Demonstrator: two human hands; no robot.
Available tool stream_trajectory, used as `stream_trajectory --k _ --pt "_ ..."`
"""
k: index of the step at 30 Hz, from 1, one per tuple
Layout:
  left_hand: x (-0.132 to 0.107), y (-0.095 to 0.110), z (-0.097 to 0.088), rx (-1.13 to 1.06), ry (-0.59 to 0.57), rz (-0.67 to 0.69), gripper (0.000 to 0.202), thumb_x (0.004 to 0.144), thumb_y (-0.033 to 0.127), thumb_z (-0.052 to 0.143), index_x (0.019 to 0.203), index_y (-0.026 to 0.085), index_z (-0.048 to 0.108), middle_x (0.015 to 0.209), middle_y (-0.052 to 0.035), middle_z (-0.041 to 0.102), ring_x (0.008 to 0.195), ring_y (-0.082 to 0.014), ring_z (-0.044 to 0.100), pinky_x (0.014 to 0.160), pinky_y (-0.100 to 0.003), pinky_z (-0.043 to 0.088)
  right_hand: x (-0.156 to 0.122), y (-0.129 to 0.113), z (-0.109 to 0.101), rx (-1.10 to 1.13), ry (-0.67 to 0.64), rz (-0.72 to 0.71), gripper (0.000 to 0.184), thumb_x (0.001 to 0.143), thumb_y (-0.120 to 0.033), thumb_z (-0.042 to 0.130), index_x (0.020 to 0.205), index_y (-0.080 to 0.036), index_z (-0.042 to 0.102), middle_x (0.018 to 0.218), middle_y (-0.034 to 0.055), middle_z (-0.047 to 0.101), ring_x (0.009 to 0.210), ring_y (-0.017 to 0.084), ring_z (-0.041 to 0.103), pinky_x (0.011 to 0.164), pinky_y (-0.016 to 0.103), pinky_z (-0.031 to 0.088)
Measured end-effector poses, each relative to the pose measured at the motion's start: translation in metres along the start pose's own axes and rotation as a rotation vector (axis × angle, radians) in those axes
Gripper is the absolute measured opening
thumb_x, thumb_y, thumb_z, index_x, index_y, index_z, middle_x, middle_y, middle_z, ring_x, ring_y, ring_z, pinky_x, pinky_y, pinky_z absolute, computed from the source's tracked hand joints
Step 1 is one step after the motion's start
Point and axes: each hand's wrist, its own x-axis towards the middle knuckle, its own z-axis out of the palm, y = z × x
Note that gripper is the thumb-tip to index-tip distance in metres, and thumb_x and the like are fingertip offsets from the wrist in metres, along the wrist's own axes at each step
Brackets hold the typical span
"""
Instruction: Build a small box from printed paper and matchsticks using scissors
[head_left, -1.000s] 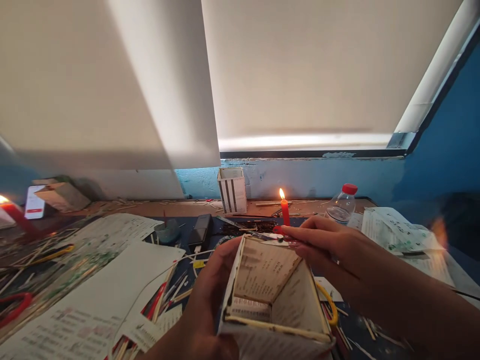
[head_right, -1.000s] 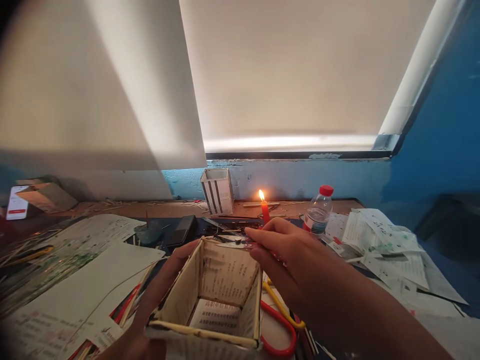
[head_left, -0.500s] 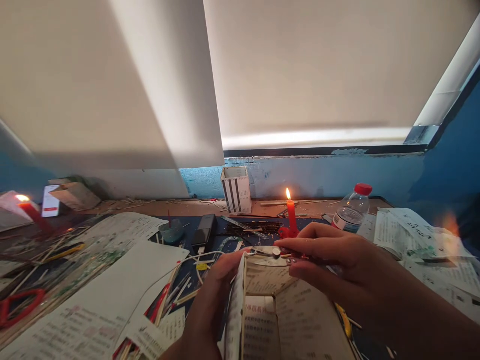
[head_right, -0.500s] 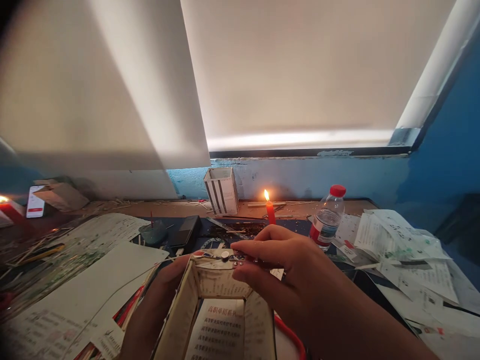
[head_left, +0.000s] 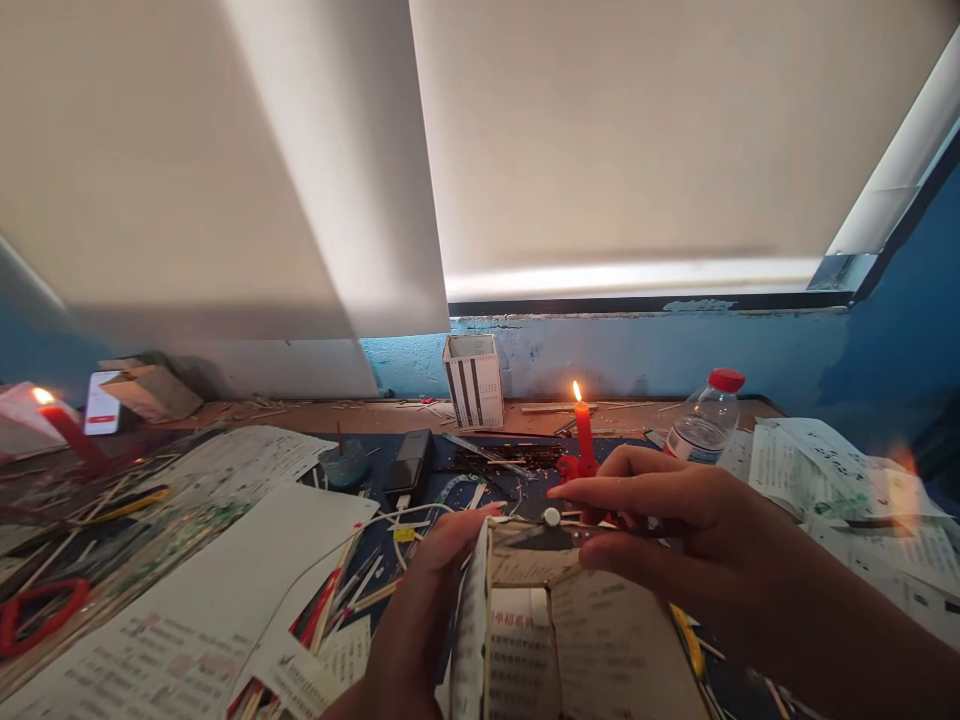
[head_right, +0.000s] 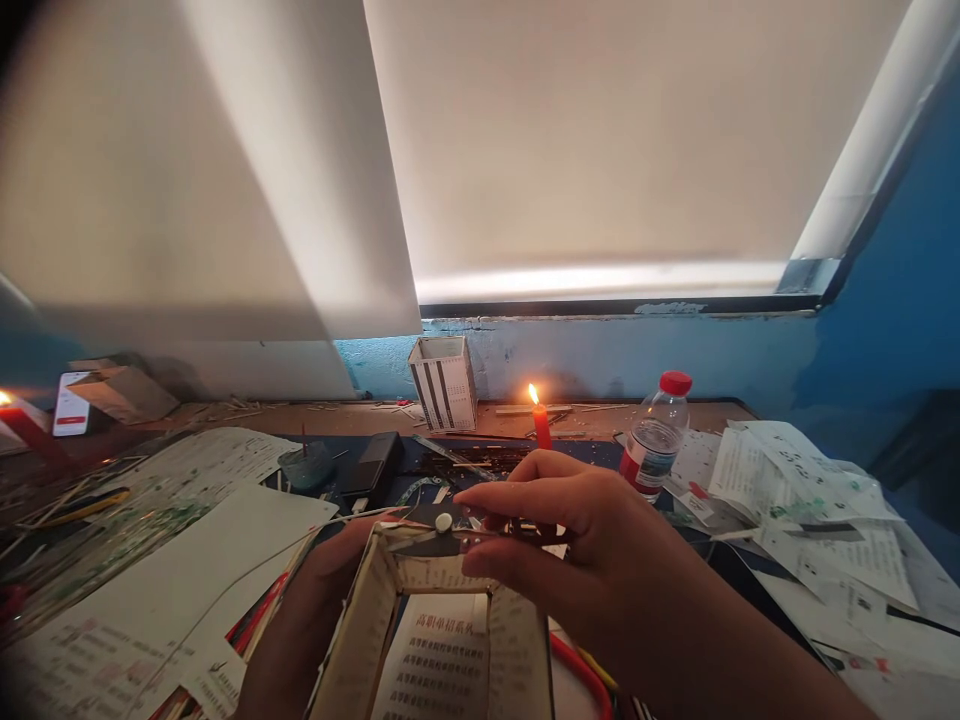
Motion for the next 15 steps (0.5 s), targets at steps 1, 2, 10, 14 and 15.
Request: stream_trajectory --k 1,2,10,14,15 --pt "-0.001 0.002 0.003 -0.001 0.027 0.023 0.044 0.096 0.035 0.06 0.14 0.039 0.061 0.147 0.0021 0.061 0.137 -0.0302 0.055 0.118 -0.037 0.046 0.0 0.0 0.0 0.002 -0.002 0.006 0.031 0.095 -0.052 0.072 0.124 -0.042 0.078 0.09 0.0005 0.058 0.086 0.016 0.059 0.076 0.026 0.055" --pt "-0.001 0.002 0.006 -0.011 0.045 0.041 0.044 0.097 0.037 0.059 0.14 0.04 0.061 0.146 0.0025 0.061 0.136 -0.03 0.056 0.117 -0.037 0.047 0.0 -0.001 0.0 0.006 -0.004 0.014 0.031 0.095 -0.052 0.072 0.124 -0.042 0.078 0.09 0.0005 0.059 0.087 0.017 0.059 0.077 0.026 0.055" --pt "0.006 -0.005 0.016 -0.129 0.056 0.09 0.048 0.094 0.043 0.065 0.141 0.034 0.061 0.151 -0.0054 0.059 0.136 -0.0355 0.058 0.115 -0.045 0.049 -0.002 0.002 -0.001 0.056 0.012 0.043 0.035 0.094 -0.05 0.074 0.127 -0.042 0.076 0.1 0.0015 0.063 0.093 0.017 0.06 0.077 0.027 0.053" --pt "0.017 0.004 0.022 -0.279 -0.054 0.14 0.054 0.085 0.044 0.077 0.137 0.033 0.065 0.147 -0.0078 0.061 0.132 -0.0373 0.061 0.111 -0.046 0.052 0.0 0.003 0.0 0.115 0.004 0.048 0.035 0.092 -0.049 0.077 0.126 -0.039 0.078 0.095 0.0006 0.063 0.086 0.015 0.058 0.075 0.027 0.051" --pt "0.019 0.007 0.024 -0.3 -0.053 0.15 0.058 0.08 0.046 0.082 0.134 0.032 0.067 0.145 -0.0084 0.062 0.131 -0.038 0.061 0.11 -0.046 0.052 0.001 0.003 0.001 0.131 0.007 0.046 0.034 0.092 -0.048 0.078 0.125 -0.038 0.079 0.093 0.0004 0.063 0.084 0.015 0.057 0.075 0.028 0.05"
